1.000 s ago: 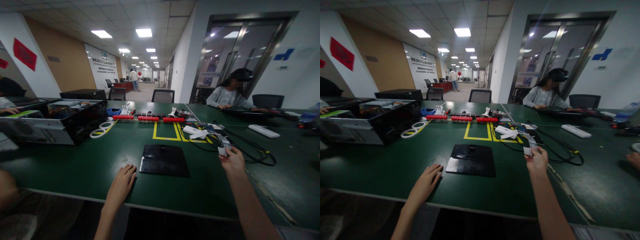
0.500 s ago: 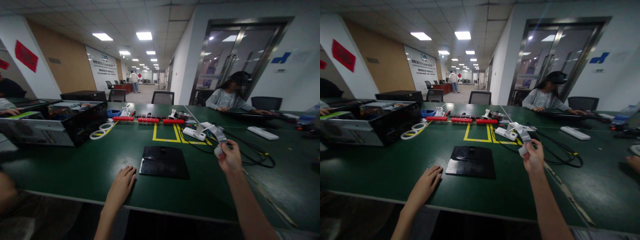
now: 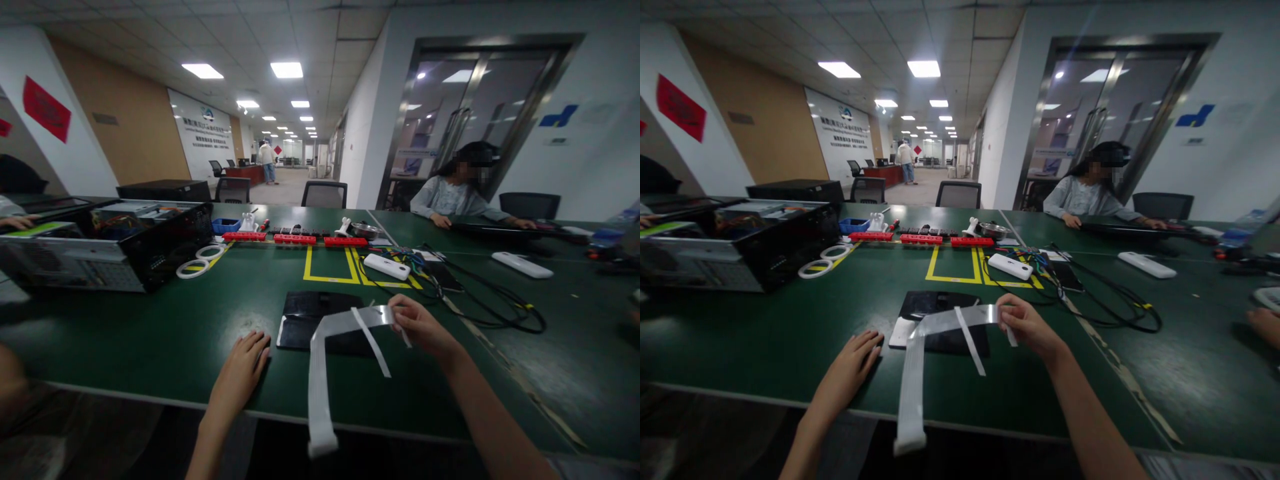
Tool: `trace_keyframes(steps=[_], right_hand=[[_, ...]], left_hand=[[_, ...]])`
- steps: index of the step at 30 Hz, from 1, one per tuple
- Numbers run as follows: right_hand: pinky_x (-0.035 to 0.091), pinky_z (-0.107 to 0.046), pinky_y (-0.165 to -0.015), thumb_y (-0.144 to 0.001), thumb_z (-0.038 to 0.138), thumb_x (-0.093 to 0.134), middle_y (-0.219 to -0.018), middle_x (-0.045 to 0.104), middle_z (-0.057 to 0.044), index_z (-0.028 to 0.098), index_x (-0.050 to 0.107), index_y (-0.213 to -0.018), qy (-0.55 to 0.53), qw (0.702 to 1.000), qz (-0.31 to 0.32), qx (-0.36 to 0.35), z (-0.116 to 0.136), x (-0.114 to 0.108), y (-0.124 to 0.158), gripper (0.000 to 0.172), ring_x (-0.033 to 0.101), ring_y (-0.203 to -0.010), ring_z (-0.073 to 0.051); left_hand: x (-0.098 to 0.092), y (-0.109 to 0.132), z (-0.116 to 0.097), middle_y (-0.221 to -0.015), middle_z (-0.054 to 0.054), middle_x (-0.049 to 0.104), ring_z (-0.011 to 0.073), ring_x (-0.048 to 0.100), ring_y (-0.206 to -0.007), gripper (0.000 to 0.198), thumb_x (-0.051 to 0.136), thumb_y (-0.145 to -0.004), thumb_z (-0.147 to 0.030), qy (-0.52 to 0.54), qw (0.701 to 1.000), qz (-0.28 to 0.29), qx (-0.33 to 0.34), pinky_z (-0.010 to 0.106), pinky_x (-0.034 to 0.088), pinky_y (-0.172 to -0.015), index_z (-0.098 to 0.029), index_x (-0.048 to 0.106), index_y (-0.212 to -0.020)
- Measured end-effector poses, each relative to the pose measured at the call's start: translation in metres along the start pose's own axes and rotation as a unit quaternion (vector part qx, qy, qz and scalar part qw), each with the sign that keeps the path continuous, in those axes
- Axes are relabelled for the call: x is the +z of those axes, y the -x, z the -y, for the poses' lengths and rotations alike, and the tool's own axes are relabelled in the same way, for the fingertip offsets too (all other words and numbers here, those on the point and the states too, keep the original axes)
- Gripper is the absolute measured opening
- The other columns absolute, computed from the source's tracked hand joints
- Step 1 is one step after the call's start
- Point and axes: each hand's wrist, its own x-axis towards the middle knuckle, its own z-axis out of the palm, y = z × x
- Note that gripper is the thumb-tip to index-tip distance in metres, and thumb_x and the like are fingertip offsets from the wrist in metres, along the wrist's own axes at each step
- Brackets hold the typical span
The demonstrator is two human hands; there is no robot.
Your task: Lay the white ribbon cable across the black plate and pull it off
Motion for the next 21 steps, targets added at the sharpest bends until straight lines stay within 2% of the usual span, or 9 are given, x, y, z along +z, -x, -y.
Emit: trace_keyframes(steps=[3,6,10,15,18,21], right_hand=[[0.030,-0.015,-0.037,-0.069,0.045,0.067,-0.066,0.054,0.004,0.019,0.049,-0.093,0.075,0.994,0.054,0.058,-0.004,0.008,-0.006,0.040,0.044,-0.046,-0.005],[0.031,-0.015,-0.037,-0.072,0.044,0.064,-0.066,0.054,0.004,0.017,0.052,-0.095,0.142,0.983,0.075,0.087,-0.011,0.015,-0.014,0.038,0.045,-0.046,-0.005],[0.028,-0.015,-0.033,-0.073,0.044,0.061,-0.057,0.049,0.007,0.016,0.052,-0.094,0.205,0.972,0.073,0.090,-0.024,0.018,-0.022,0.037,0.040,-0.040,-0.005],[0.027,-0.015,-0.033,-0.073,0.040,0.060,-0.056,0.047,0.008,0.015,0.052,-0.093,0.225,0.969,0.061,0.084,-0.027,0.019,-0.023,0.033,0.038,-0.040,-0.004],[0.026,-0.015,-0.033,-0.072,0.039,0.060,-0.056,0.048,0.007,0.015,0.052,-0.092,0.229,0.968,0.046,0.089,-0.024,0.022,-0.022,0.032,0.039,-0.040,-0.004],[0.026,-0.016,-0.033,-0.073,0.039,0.060,-0.057,0.050,0.006,0.015,0.052,-0.093,0.232,0.967,0.041,0.094,-0.020,0.025,-0.020,0.032,0.038,-0.040,-0.005]], left_hand=[[-0.001,-0.001,-0.001,-0.123,0.008,0.059,0.0220,0.048,-0.120,0.033,0.040,-0.091,-0.029,0.001,1.000,0.002,0.000,0.044,0.032,-0.103,-0.020,0.058,-0.116],[-0.002,-0.001,-0.003,-0.123,0.009,0.059,0.0224,0.048,-0.120,0.034,0.040,-0.091,-0.029,-0.001,1.000,0.009,-0.004,0.044,0.032,-0.103,-0.019,0.058,-0.117],[-0.003,-0.002,-0.003,-0.122,0.009,0.059,0.0225,0.048,-0.120,0.034,0.039,-0.091,-0.028,-0.006,1.000,0.016,-0.005,0.044,0.032,-0.104,-0.017,0.059,-0.116],[-0.004,-0.005,-0.002,-0.122,0.008,0.060,0.0216,0.049,-0.119,0.033,0.039,-0.091,-0.027,-0.001,1.000,-0.003,-0.013,0.044,0.032,-0.104,-0.019,0.058,-0.117],[-0.010,-0.008,-0.013,-0.123,0.007,0.059,0.0214,0.048,-0.120,0.033,0.038,-0.092,-0.028,0.003,1.000,-0.015,-0.001,0.045,0.031,-0.104,-0.020,0.057,-0.118],[-0.015,-0.012,-0.037,-0.125,0.007,0.057,0.0215,0.046,-0.122,0.034,0.038,-0.092,-0.027,0.013,0.999,-0.004,0.040,0.046,0.030,-0.105,-0.020,0.055,-0.120]])
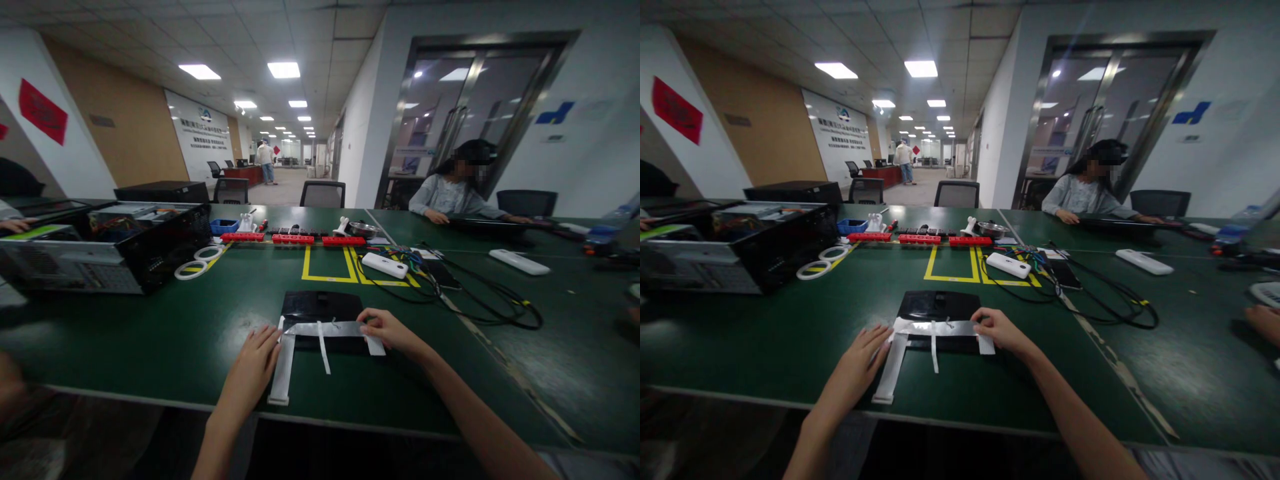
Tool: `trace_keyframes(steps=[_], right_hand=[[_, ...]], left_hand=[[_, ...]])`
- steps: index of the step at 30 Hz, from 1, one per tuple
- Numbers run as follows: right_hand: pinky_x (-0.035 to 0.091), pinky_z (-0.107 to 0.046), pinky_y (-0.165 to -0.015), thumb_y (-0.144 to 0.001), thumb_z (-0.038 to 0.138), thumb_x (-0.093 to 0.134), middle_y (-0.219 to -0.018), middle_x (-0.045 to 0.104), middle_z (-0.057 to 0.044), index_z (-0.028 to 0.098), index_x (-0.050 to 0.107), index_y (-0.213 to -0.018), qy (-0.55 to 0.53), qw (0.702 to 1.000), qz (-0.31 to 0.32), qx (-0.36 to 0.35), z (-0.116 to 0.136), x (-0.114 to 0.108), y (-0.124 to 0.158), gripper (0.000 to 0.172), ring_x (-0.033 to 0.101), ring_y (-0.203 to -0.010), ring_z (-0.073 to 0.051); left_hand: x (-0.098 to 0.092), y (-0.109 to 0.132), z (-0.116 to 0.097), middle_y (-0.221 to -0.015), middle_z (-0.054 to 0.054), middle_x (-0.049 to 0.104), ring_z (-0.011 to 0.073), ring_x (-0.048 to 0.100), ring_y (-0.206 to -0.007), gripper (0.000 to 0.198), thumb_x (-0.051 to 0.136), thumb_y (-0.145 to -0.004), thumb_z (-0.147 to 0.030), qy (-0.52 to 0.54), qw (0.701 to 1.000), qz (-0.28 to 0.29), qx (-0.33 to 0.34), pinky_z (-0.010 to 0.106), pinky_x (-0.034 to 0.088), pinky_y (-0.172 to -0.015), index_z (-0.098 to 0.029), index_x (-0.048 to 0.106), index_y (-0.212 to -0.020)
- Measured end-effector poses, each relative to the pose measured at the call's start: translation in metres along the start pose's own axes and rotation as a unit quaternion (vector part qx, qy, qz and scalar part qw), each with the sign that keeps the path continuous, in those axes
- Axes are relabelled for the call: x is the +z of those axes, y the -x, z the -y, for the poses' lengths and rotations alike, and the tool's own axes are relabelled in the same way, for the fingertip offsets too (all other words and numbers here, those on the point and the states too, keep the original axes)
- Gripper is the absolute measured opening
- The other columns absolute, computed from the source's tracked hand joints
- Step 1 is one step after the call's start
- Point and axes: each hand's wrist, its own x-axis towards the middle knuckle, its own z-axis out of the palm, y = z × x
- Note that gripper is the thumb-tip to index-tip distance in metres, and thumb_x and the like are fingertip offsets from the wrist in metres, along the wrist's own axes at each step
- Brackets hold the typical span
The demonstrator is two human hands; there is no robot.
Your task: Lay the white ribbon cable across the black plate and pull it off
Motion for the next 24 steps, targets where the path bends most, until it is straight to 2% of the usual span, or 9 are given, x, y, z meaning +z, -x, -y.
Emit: trace_keyframes(steps=[3,8,14,24], right_hand=[[0.025,-0.017,-0.033,-0.072,0.039,0.060,-0.056,0.049,0.006,0.015,0.052,-0.092,0.002,1.000,-0.001,0.003,0.002,0.001,0.002,0.032,0.038,-0.041,-0.006],[0.025,-0.016,-0.034,-0.073,0.038,0.059,-0.054,0.047,0.007,0.015,0.052,-0.092,0.000,1.000,-0.002,0.000,-0.003,0.000,0.000,0.031,0.037,-0.039,-0.005],[0.023,-0.016,-0.033,-0.073,0.036,0.059,-0.052,0.048,0.007,0.016,0.052,-0.091,0.002,1.000,0.000,0.000,-0.008,0.000,-0.005,0.028,0.035,-0.037,-0.004],[0.024,-0.016,-0.036,-0.071,0.036,0.062,-0.049,0.045,0.008,0.016,0.054,-0.087,-0.019,1.000,0.003,-0.003,-0.007,0.001,-0.005,0.027,0.035,-0.038,-0.005]], left_hand=[[0.002,-0.008,-0.029,-0.128,0.007,0.055,0.0227,0.045,-0.123,0.035,0.041,-0.091,-0.027,0.008,0.998,0.030,0.058,0.047,0.032,-0.104,-0.020,0.053,-0.123],[0.018,-0.022,-0.059,-0.132,0.009,0.051,0.0271,0.041,-0.125,0.040,0.044,-0.091,-0.032,-0.017,0.994,0.074,0.083,0.050,0.031,-0.103,-0.019,0.047,-0.128],[0.030,-0.026,-0.063,-0.132,0.008,0.051,0.0288,0.039,-0.126,0.042,0.046,-0.090,-0.033,-0.030,0.992,0.089,0.089,0.052,0.028,-0.104,-0.017,0.046,-0.129],[0.035,-0.028,-0.060,-0.130,0.008,0.053,0.0305,0.041,-0.124,0.038,0.046,-0.089,-0.036,-0.029,0.991,0.103,0.079,0.054,0.032,-0.099,-0.022,0.050,-0.125]])
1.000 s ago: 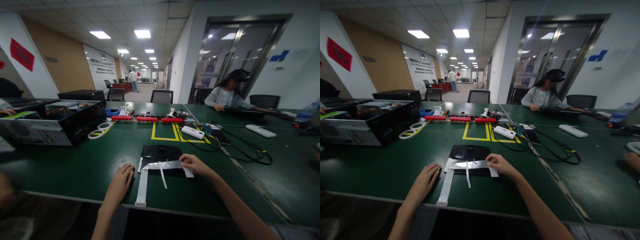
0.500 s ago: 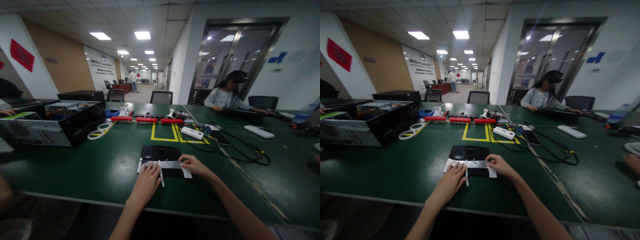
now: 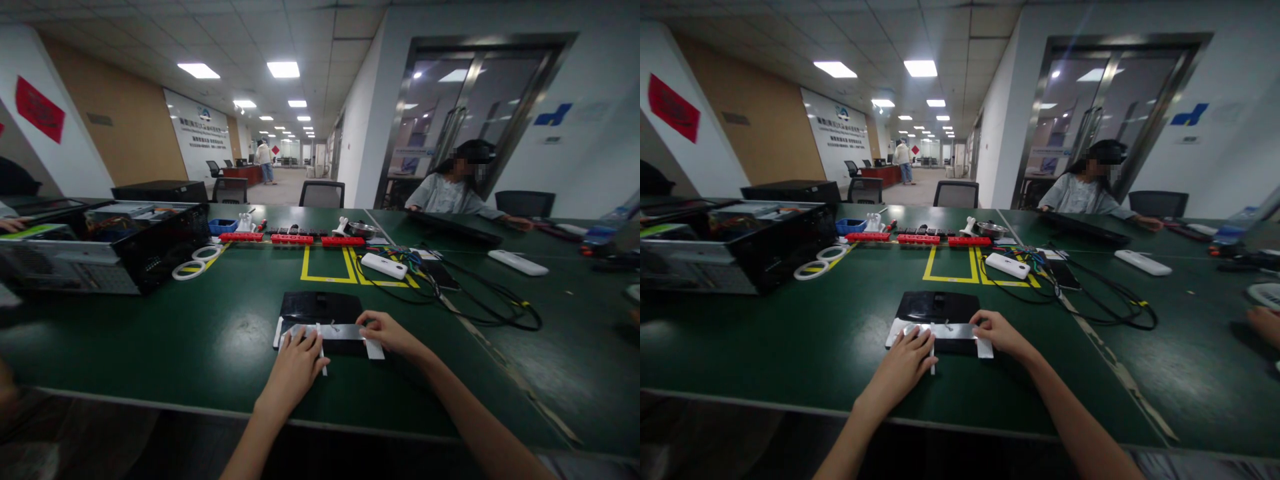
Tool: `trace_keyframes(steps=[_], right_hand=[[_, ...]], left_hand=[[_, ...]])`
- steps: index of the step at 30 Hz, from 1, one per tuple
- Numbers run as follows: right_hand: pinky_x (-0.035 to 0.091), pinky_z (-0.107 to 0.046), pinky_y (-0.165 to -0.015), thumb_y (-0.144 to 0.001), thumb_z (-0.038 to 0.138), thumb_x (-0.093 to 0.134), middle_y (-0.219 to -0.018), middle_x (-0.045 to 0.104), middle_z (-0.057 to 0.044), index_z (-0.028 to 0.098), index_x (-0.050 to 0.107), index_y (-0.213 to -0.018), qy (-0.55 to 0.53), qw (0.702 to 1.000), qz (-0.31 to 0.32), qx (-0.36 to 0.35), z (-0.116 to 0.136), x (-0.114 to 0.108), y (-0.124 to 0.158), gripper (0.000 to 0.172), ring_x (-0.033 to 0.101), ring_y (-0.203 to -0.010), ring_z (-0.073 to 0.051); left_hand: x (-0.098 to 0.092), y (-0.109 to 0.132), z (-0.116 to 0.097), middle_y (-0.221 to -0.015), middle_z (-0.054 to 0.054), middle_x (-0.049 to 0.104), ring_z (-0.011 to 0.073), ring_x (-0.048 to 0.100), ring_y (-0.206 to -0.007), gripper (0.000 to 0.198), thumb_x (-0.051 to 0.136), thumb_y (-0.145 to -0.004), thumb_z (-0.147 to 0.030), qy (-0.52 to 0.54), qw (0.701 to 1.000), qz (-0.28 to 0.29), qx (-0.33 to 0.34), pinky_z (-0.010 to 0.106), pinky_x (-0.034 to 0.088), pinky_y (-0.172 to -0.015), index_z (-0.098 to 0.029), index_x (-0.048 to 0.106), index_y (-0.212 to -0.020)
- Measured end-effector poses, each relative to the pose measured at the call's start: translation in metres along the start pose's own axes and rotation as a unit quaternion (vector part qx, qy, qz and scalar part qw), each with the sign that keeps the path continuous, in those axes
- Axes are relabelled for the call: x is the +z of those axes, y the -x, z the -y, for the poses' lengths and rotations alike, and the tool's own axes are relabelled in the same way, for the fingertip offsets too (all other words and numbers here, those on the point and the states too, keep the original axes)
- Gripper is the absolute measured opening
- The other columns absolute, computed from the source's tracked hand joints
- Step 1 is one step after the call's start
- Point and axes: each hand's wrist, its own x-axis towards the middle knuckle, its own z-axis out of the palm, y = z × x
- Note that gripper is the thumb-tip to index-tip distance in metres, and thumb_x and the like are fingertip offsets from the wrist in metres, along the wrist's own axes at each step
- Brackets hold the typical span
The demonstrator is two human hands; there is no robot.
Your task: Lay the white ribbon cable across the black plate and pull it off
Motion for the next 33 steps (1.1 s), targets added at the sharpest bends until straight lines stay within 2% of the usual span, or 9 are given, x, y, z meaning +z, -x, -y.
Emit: trace_keyframes(steps=[16,25,29,33], right_hand=[[0.024,-0.016,-0.034,-0.071,0.035,0.061,-0.051,0.045,0.008,0.015,0.053,-0.090,0.018,1.000,-0.001,0.007,0.000,0.000,0.000,0.029,0.036,-0.038,-0.005],[0.025,-0.017,-0.039,-0.072,0.027,0.058,-0.049,0.044,0.008,0.014,0.052,-0.089,0.024,1.000,0.001,0.004,-0.001,-0.001,-0.002,0.022,0.036,-0.039,-0.005],[0.025,-0.017,-0.038,-0.073,0.028,0.057,-0.051,0.046,0.008,0.015,0.052,-0.091,0.031,0.999,0.006,0.001,-0.006,-0.002,-0.003,0.023,0.037,-0.039,-0.005],[0.024,-0.017,-0.039,-0.075,0.029,0.056,-0.053,0.044,0.007,0.015,0.052,-0.092,0.037,0.999,0.006,0.007,-0.002,-0.002,0.000,0.022,0.037,-0.042,-0.005]], left_hand=[[-0.002,-0.003,-0.008,-0.129,0.010,0.054,0.0331,0.043,-0.122,0.039,0.051,-0.087,-0.035,-0.026,1.000,0.004,-0.017,0.056,0.032,-0.098,-0.020,0.052,-0.123],[0.006,0.007,-0.012,-0.135,0.010,0.048,0.0334,0.038,-0.126,0.047,0.051,-0.087,-0.036,-0.064,0.998,-0.026,-0.007,0.056,0.028,-0.101,-0.018,0.045,-0.130],[-0.001,0.007,-0.010,-0.136,0.010,0.047,0.0327,0.037,-0.127,0.050,0.048,-0.088,-0.037,-0.043,0.999,-0.001,0.000,0.057,0.028,-0.101,-0.017,0.041,-0.133],[-0.017,0.010,0.006,-0.136,0.009,0.047,0.0250,0.039,-0.127,0.049,0.041,-0.091,-0.035,0.013,1.000,-0.019,0.008,0.052,0.028,-0.104,-0.019,0.032,-0.137]])
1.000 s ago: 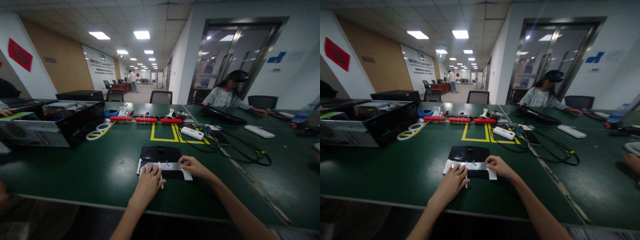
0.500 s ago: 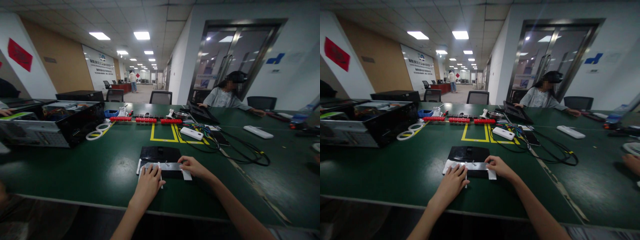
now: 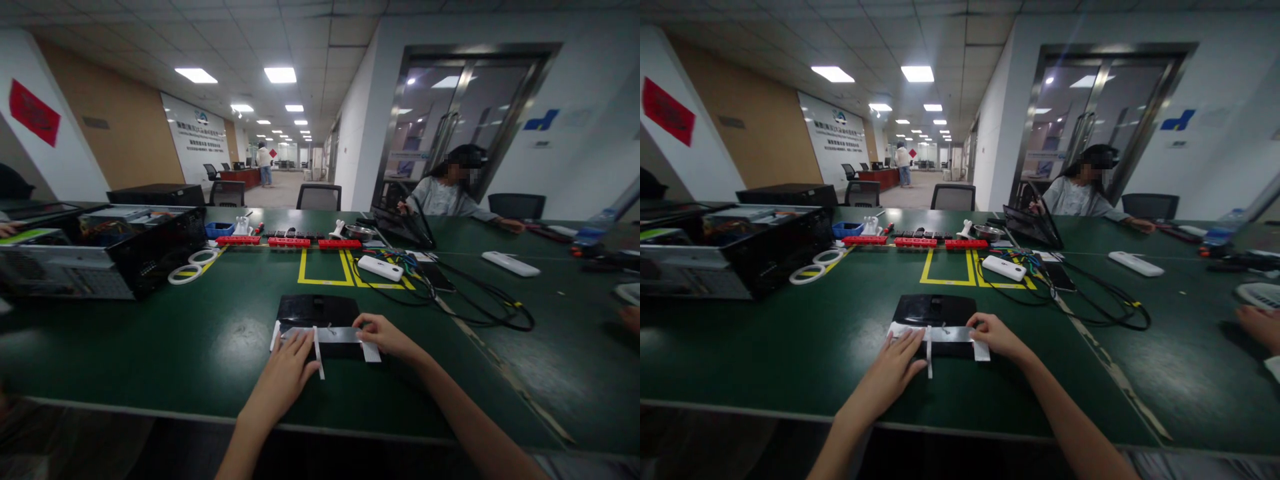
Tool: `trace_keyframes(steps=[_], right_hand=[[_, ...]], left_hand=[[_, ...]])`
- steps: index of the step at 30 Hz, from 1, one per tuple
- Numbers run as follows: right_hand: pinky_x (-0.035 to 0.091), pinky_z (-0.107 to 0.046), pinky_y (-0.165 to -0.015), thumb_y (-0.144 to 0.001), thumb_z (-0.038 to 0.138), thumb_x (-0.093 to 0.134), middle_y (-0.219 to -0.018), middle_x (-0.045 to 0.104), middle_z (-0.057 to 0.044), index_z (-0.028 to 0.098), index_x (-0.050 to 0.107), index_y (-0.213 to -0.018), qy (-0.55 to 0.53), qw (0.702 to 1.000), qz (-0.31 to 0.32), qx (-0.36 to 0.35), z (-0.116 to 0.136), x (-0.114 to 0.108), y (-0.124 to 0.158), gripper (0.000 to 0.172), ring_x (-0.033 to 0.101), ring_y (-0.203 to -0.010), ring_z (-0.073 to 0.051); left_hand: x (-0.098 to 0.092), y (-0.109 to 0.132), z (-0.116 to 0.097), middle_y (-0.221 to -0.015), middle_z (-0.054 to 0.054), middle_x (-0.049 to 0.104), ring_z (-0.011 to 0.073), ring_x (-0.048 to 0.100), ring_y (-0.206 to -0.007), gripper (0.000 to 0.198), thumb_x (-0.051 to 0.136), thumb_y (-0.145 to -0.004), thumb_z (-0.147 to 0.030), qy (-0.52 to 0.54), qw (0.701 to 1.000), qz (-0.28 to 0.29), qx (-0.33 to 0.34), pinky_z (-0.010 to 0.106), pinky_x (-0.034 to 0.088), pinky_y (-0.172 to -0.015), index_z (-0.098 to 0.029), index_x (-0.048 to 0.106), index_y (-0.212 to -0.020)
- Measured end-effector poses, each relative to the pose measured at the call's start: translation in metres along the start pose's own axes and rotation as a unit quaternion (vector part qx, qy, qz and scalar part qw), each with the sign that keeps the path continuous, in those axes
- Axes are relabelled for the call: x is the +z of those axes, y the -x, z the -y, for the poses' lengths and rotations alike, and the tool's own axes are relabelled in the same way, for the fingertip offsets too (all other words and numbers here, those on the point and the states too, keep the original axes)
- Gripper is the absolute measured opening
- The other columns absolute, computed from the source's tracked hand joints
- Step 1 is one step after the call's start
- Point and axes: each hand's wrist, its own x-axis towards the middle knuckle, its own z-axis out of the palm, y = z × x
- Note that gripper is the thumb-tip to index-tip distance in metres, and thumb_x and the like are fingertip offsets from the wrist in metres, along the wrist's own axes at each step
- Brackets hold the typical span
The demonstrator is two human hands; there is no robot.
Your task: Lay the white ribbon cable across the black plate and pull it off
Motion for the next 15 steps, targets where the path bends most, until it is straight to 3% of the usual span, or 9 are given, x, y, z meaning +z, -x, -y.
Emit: trace_keyframes(steps=[4,9,12,15], right_hand=[[0.023,-0.017,-0.040,-0.076,0.030,0.057,-0.057,0.045,0.007,0.016,0.052,-0.093,-0.012,1.000,-0.001,-0.012,0.008,-0.001,0.005,0.023,0.038,-0.044,-0.005],[0.034,-0.018,-0.048,-0.075,0.032,0.061,-0.071,0.056,0.001,0.016,0.054,-0.091,-0.058,0.995,-0.008,-0.083,0.011,-0.001,0.006,0.024,0.050,-0.058,-0.008],[0.033,-0.017,-0.044,-0.074,0.036,0.062,-0.070,0.057,0.002,0.016,0.053,-0.090,-0.102,0.989,-0.029,-0.104,0.009,-0.004,0.005,0.027,0.049,-0.053,-0.008],[0.028,-0.016,-0.036,-0.073,0.041,0.064,-0.064,0.056,0.003,0.018,0.050,-0.091,-0.168,0.972,-0.120,-0.114,0.006,-0.013,0.005,0.032,0.044,-0.043,-0.006]], left_hand=[[-0.012,0.013,0.037,-0.132,0.006,0.052,0.0196,0.045,-0.123,0.040,0.035,-0.093,-0.033,0.020,0.997,-0.052,-0.056,0.045,0.028,-0.106,-0.023,0.042,-0.131],[-0.006,0.035,0.086,-0.124,0.007,0.059,0.0212,0.051,-0.117,0.036,0.036,-0.092,-0.032,0.005,0.989,-0.070,-0.134,0.043,0.032,-0.104,-0.021,0.055,-0.121],[0.001,0.042,0.098,-0.121,0.007,0.061,0.0218,0.052,-0.116,0.036,0.037,-0.091,-0.032,0.011,0.987,-0.065,-0.144,0.043,0.034,-0.103,-0.020,0.059,-0.116],[0.004,0.043,0.099,-0.120,0.006,0.061,0.0215,0.052,-0.116,0.035,0.036,-0.091,-0.031,0.019,0.988,-0.068,-0.139,0.043,0.031,-0.104,-0.021,0.060,-0.115]])
